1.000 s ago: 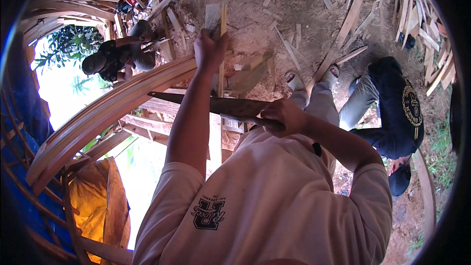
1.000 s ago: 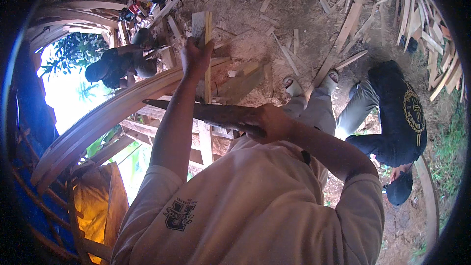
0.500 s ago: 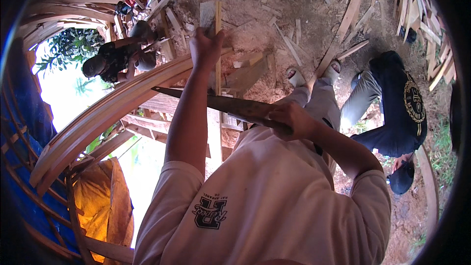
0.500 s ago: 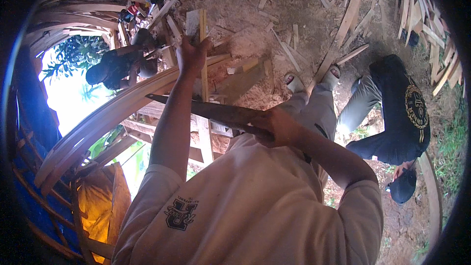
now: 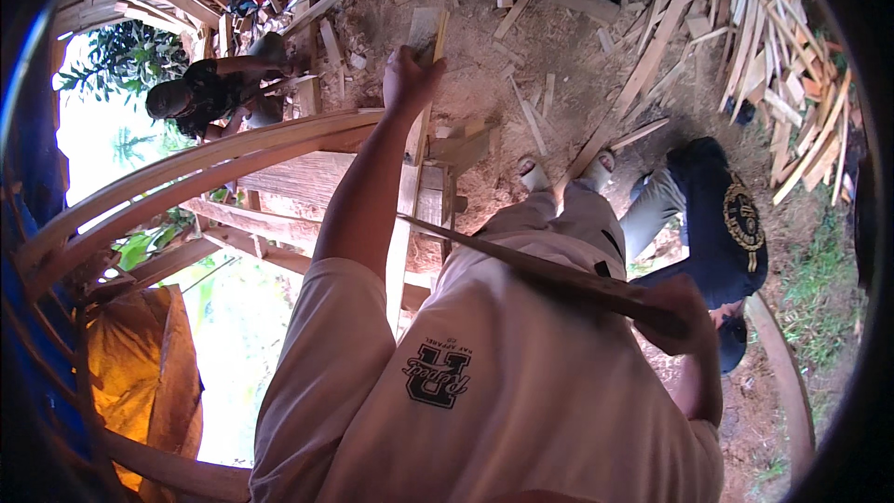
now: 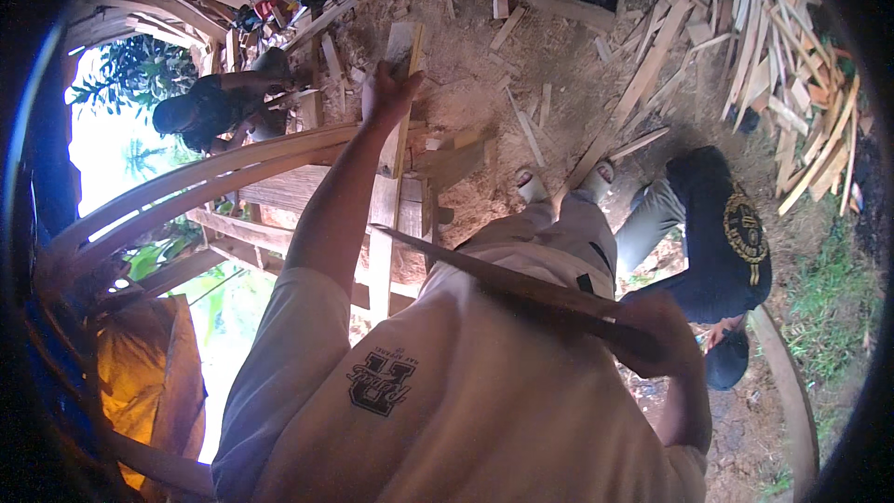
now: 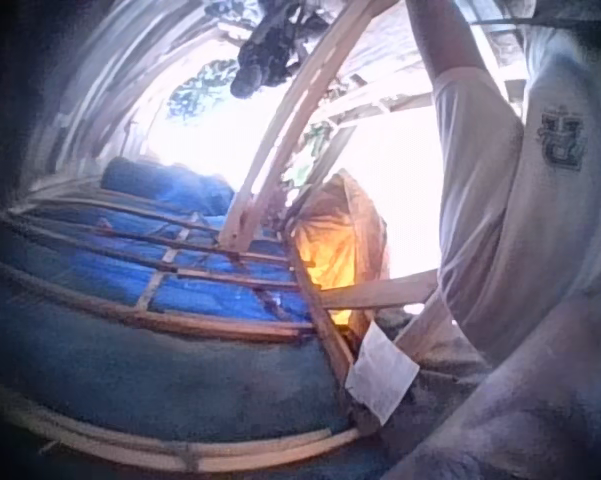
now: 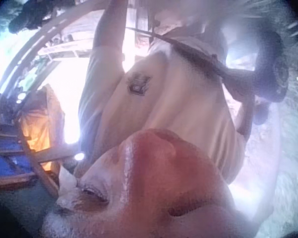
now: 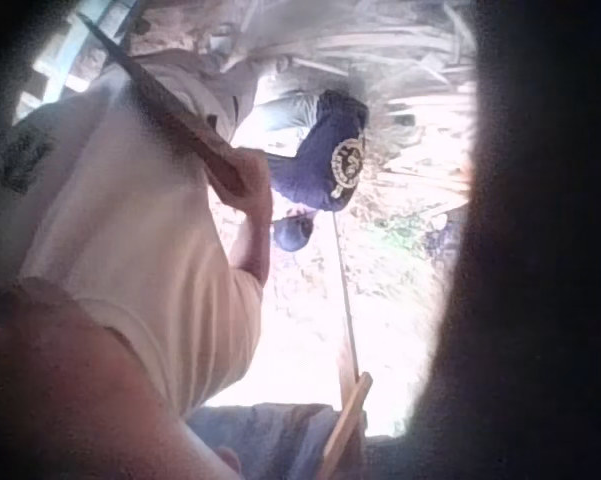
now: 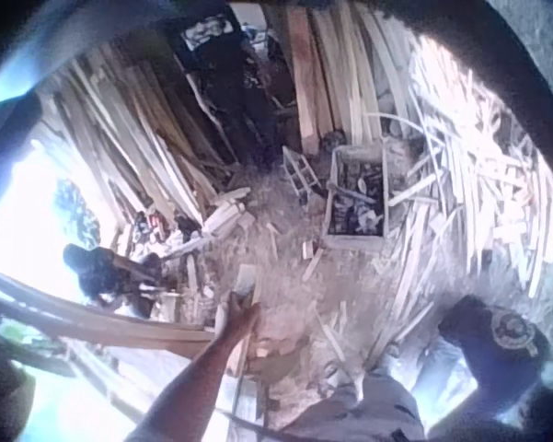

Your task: The person uses a hand saw to cut a wooden plank resting on a wooden frame. They repeatedly saw through the wood, repositioning the plank as needed, while another person works nearby.

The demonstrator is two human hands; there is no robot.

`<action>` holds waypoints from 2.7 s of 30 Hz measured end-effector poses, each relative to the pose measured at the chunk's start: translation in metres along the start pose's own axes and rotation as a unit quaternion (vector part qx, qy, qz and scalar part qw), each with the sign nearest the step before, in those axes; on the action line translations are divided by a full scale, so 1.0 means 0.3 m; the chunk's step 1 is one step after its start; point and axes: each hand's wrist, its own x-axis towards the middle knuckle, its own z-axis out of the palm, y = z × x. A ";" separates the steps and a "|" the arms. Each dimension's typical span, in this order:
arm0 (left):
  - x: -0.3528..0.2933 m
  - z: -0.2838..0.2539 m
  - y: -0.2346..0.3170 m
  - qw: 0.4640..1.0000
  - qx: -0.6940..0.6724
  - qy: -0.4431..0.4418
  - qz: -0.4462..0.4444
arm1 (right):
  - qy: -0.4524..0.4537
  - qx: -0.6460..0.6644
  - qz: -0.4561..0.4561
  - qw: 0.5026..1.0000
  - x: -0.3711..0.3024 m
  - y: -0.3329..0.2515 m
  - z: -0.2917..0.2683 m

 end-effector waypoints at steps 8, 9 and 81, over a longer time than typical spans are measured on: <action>-0.169 -0.030 0.066 0.996 -0.020 -0.066 -0.049 | 0.247 -0.014 0.226 0.942 -0.386 -0.042 -0.142; -0.187 -0.038 0.066 0.996 -0.028 -0.061 -0.050 | 0.285 0.030 0.247 0.926 -0.360 -0.040 -0.159; -0.543 -0.058 -0.130 0.992 0.073 0.104 -0.022 | 0.079 0.077 -0.072 0.991 0.897 0.055 0.395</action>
